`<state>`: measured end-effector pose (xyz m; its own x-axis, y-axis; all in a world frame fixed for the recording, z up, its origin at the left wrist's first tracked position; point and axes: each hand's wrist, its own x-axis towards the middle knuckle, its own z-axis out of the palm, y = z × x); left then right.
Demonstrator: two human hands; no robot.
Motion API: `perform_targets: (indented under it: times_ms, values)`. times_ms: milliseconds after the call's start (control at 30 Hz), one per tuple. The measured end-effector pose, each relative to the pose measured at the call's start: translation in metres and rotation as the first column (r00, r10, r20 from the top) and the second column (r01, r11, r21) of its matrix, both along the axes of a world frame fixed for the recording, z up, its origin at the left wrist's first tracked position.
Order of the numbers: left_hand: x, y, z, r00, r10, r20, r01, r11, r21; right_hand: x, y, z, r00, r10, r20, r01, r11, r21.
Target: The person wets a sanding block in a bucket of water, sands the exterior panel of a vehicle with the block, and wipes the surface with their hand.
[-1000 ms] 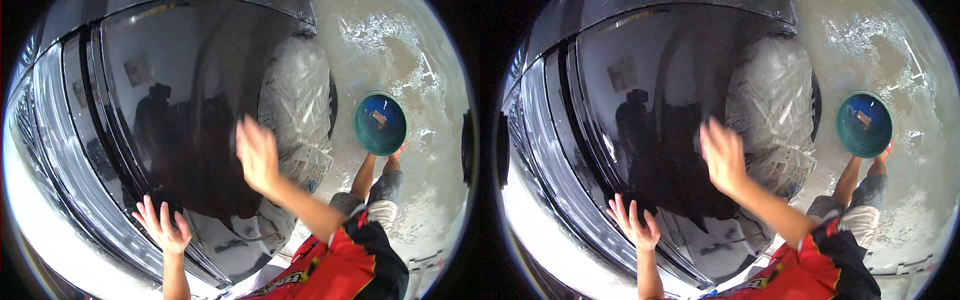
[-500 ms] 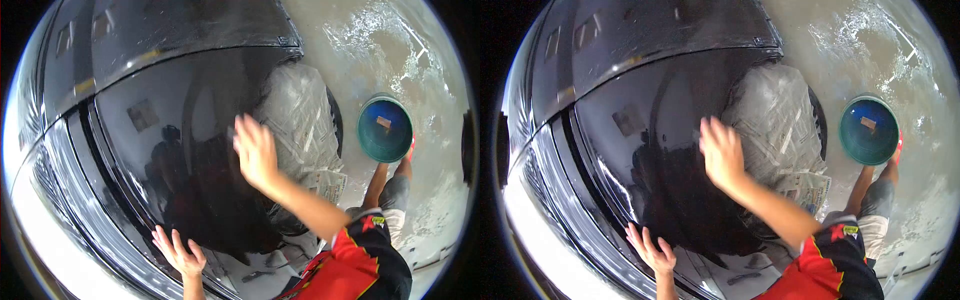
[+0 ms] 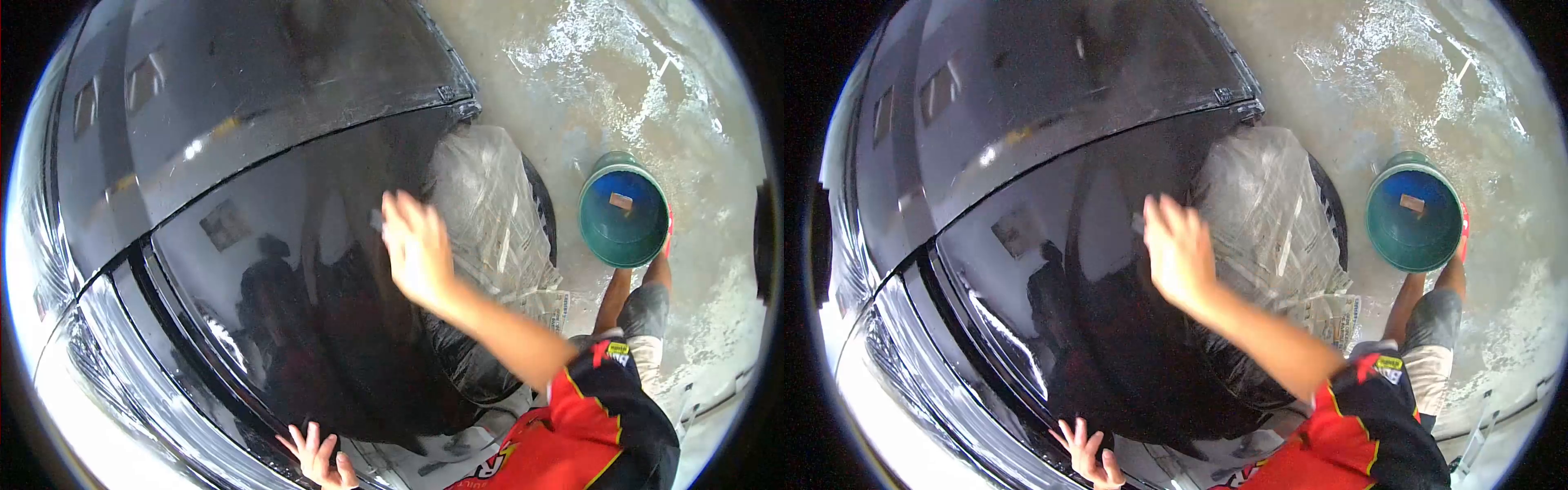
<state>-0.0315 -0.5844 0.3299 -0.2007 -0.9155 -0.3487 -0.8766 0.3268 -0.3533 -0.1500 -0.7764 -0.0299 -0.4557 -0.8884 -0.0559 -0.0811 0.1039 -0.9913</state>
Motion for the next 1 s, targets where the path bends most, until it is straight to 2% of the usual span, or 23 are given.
perform_targets:
  times_ms: [33, 67, 133, 200, 233, 300, 333, 400, 433, 500, 533, 600, 667, 700, 767, 833, 900, 933, 967, 1000]
  values:
    - [-0.026, -0.009, -0.011, 0.988, 0.003, -0.156, -0.015, 0.997, -0.072, 0.006, 0.042, 0.025, 0.993, 0.067, 0.096, -0.066, 0.998, -0.012]
    - [-0.024, -0.008, -0.009, 0.983, 0.043, -0.178, -0.053, 0.997, -0.049, 0.002, 0.062, 0.037, 0.973, 0.133, 0.187, -0.129, 0.991, -0.034]
    - [-0.021, -0.006, -0.005, 0.989, 0.054, -0.139, -0.058, 0.998, -0.025, 0.001, 0.048, 0.017, 0.975, 0.162, 0.153, -0.162, 0.987, -0.013]
    - [-0.023, -0.007, -0.004, 0.989, 0.079, -0.126, -0.082, 0.997, -0.017, 0.001, -0.025, -0.039, 0.999, 0.013, 0.043, -0.016, 0.997, 0.069]
    - [-0.025, -0.007, -0.004, 0.987, 0.087, -0.132, -0.091, 0.996, -0.025, -0.003, -0.062, -0.072, 0.999, -0.018, 0.032, 0.016, 0.998, 0.061]
    - [-0.024, -0.007, -0.006, 0.985, 0.087, -0.146, -0.094, 0.995, -0.037, -0.006, -0.116, -0.120, 0.997, -0.083, 0.006, 0.081, 0.985, 0.155]
    - [-0.024, -0.007, -0.005, 0.985, 0.093, -0.147, -0.098, 0.995, -0.027, -0.006, -0.128, -0.137, 0.994, -0.063, 0.085, 0.048, 0.984, 0.174]
    - [-0.023, -0.007, -0.002, 0.984, 0.100, -0.151, -0.103, 0.995, -0.016, -0.007, -0.101, -0.104, 0.995, -0.045, 0.088, 0.028, 0.982, 0.186]
    - [-0.021, -0.007, -0.003, 0.985, 0.094, -0.148, -0.098, 0.995, -0.014, 0.001, -0.074, -0.081, 0.997, -0.068, 0.028, 0.064, 0.992, 0.109]
    - [-0.024, -0.008, -0.004, 0.986, 0.098, -0.136, -0.101, 0.995, -0.015, -0.002, -0.013, -0.028, 0.994, 0.039, 0.101, -0.045, 0.997, 0.059]
    - [-0.024, -0.009, -0.005, 0.985, 0.102, -0.138, -0.105, 0.994, -0.011, 0.003, 0.003, -0.026, 0.990, 0.059, 0.125, -0.062, 0.998, 0.022]
    - [-0.022, -0.006, -0.005, 0.992, 0.057, -0.110, -0.059, 0.998, -0.017, 0.001, -0.021, -0.053, 0.997, 0.023, 0.072, -0.028, 0.997, 0.069]
    - [-0.023, -0.004, 0.002, 0.994, 0.080, -0.077, -0.079, 0.997, 0.019, 0.003, -0.083, -0.112, 0.998, -0.067, -0.003, 0.067, 0.990, 0.121]
    - [-0.024, -0.004, 0.003, 0.994, 0.083, -0.072, -0.082, 0.996, 0.017, -0.009, -0.109, -0.133, 0.999, -0.023, 0.029, 0.018, 0.985, 0.170]
    - [-0.026, -0.008, -0.003, 0.995, 0.058, -0.086, -0.059, 0.998, -0.009, -0.014, -0.125, -0.144, 0.997, -0.069, 0.028, 0.063, 0.983, 0.175]
    - [-0.025, -0.008, 0.001, 0.993, 0.073, -0.098, -0.072, 0.997, 0.010, 0.000, -0.100, -0.133, 0.996, -0.063, 0.058, 0.054, 0.988, 0.142]
    - [-0.028, -0.009, -0.002, 0.991, 0.089, -0.099, -0.089, 0.996, 0.004, 0.002, -0.019, -0.056, 0.989, 0.036, 0.142, -0.045, 0.997, 0.063]
    - [-0.030, -0.008, 0.000, 0.990, 0.100, -0.096, -0.099, 0.995, 0.010, -0.001, 0.028, -0.014, 0.985, 0.138, 0.105, -0.144, 0.988, 0.050]
    - [-0.028, -0.008, -0.001, 0.992, 0.092, -0.091, -0.092, 0.996, 0.005, 0.004, 0.072, 0.018, 0.968, 0.208, 0.139, -0.212, 0.977, 0.011]
    - [-0.027, -0.009, -0.003, 0.993, 0.083, -0.087, -0.083, 0.997, 0.002, 0.010, 0.102, 0.035, 0.945, 0.215, 0.246, -0.212, 0.977, -0.037]
